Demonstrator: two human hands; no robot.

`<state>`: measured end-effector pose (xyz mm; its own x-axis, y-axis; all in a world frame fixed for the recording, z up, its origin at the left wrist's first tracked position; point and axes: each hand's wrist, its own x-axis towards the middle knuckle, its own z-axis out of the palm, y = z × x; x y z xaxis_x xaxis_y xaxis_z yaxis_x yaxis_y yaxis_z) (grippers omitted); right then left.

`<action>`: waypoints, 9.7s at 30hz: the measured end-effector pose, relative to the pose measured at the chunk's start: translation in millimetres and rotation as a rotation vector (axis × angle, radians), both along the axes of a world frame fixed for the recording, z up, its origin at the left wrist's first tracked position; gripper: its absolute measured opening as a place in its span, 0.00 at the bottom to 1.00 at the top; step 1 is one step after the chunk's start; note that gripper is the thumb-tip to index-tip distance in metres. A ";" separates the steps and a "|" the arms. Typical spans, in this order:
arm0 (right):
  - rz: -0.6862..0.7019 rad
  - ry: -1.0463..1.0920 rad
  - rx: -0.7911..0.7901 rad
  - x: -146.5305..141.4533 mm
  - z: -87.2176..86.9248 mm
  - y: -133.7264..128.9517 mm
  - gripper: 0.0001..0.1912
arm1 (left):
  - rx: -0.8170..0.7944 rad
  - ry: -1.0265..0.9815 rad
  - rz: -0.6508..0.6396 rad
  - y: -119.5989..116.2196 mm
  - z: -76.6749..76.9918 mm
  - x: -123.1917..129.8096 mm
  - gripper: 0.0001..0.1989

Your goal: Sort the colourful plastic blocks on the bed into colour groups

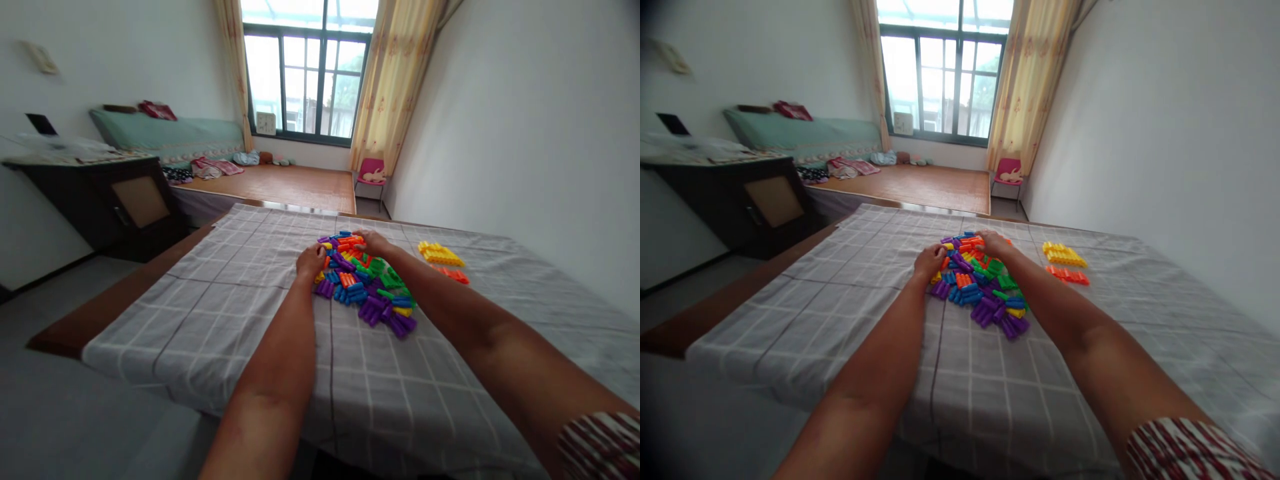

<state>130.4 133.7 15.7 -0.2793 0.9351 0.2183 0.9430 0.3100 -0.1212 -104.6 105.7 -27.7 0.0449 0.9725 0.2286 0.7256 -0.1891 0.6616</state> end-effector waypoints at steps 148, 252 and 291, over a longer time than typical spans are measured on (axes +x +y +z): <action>-0.410 0.230 0.465 169.6 -37.7 -148.0 0.21 | -0.118 0.212 0.260 -19.8 2.8 -26.8 0.17; -0.420 0.254 0.456 200.1 -34.4 -153.7 0.22 | -0.154 0.246 0.257 -23.2 9.0 -24.3 0.17; -0.224 1.135 0.092 171.1 -2.7 -126.2 0.21 | -0.145 0.276 0.247 -21.5 11.6 -24.4 0.18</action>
<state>301.5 7.5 13.0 0.2909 0.9062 0.3069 0.3411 0.2015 -0.9182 -129.0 84.2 -16.1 -0.1541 0.9829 0.1003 0.8920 0.0947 0.4421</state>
